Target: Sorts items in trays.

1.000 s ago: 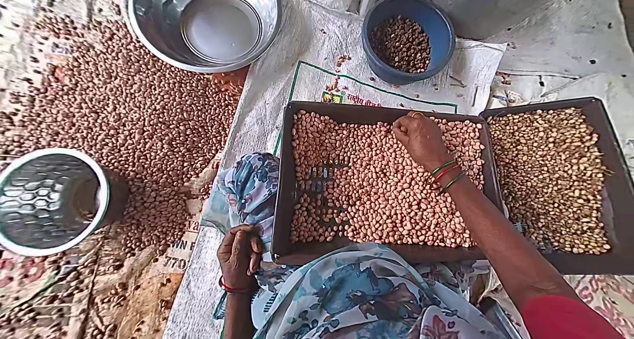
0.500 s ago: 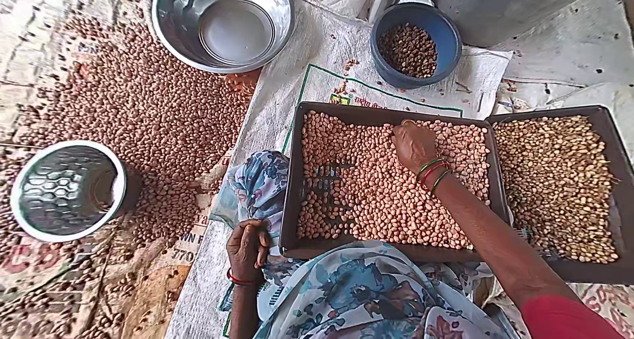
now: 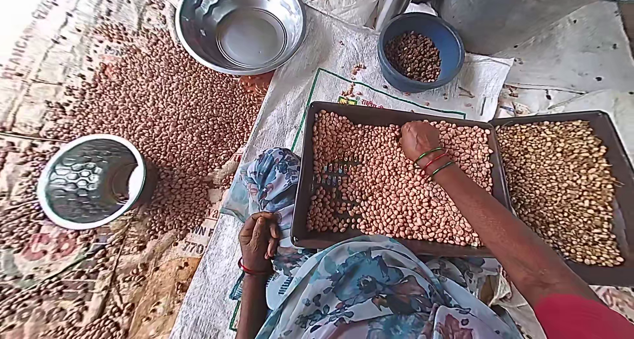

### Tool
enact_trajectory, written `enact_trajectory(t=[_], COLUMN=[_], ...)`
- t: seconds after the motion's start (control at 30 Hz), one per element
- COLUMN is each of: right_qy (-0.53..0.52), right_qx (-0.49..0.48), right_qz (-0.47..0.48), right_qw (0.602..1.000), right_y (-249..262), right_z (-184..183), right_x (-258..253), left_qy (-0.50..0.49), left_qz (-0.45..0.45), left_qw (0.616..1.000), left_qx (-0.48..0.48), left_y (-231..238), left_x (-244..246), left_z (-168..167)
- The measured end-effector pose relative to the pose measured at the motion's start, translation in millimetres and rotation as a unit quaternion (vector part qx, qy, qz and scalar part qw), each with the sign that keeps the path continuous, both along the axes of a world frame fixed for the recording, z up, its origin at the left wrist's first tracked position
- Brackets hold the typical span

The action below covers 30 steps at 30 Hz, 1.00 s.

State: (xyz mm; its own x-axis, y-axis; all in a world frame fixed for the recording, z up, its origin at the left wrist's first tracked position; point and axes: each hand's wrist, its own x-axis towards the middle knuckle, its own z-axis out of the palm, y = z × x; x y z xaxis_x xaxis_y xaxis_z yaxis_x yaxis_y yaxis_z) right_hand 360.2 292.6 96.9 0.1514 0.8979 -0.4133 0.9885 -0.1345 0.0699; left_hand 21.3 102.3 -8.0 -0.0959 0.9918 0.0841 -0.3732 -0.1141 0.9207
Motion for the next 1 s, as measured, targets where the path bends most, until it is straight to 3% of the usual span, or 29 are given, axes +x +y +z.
enact_trajectory(t=[0.1, 0.17, 0.23, 0.3, 0.33, 0.37, 0.4, 0.5, 0.57, 0.63, 0.7, 0.9, 0.93, 1.0], right_qy=[0.054, 0.186, 0.394, 0.604, 0.648, 0.653, 0.625, 0.395, 0.262, 0.213, 0.229, 0.089, 0.087, 0.138], right_qx=[0.014, 0.074, 0.114, 0.05, 0.014, 0.007, 0.028, 0.112, 0.116, 0.106, 0.134, 0.257, 0.267, 0.268], right_qz=[0.017, 0.016, -0.038, -0.139, -0.174, -0.186, -0.175, -0.021, 0.066, 0.095, 0.107, -0.053, -0.049, 0.057], right_qw=[0.998, 0.98, 0.911, 0.783, 0.741, 0.734, 0.761, 0.912, 0.956, 0.967, 0.958, 0.961, 0.959, 0.952], right_y=[3, 1, -6, -12, -13, -12, -10, -3, -2, -1, -4, -59, -66, -79], right_z=[-5, -3, -4, -6, -7, -10, -16, -25, -27, -32, -28, 63, 66, 57], right_x=[23, 44, 53, 46, 39, 31, 23, -3, -19, -24, -13, 89, 103, 95], left_qy=[-0.005, -0.012, -0.019, -0.017, -0.014, -0.01, -0.008, -0.009, -0.014, -0.013, -0.013, -0.023, -0.021, -0.019], left_qz=[-0.003, -0.008, -0.009, -0.007, -0.005, -0.005, -0.004, -0.011, -0.005, -0.001, -0.002, -0.001, 0.0, -0.001], left_qw=[1.0, 1.0, 1.0, 1.0, 1.0, 1.0, 1.0, 1.0, 1.0, 1.0, 1.0, 1.0, 1.0, 0.999], left_qx=[0.003, 0.009, 0.013, 0.006, 0.0, -0.004, -0.006, 0.001, 0.002, -0.001, -0.001, -0.012, -0.018, -0.027], left_y=[0, 1, 0, 0, 0, 0, 0, 1, 0, 0, 0, 0, 0, 0], left_x=[1, 0, -2, -3, -2, -1, 0, -1, -2, -1, 0, -2, -1, -1], left_z=[-1, -2, -3, -3, -3, -3, -2, -1, -1, -2, -2, -2, -1, 1])
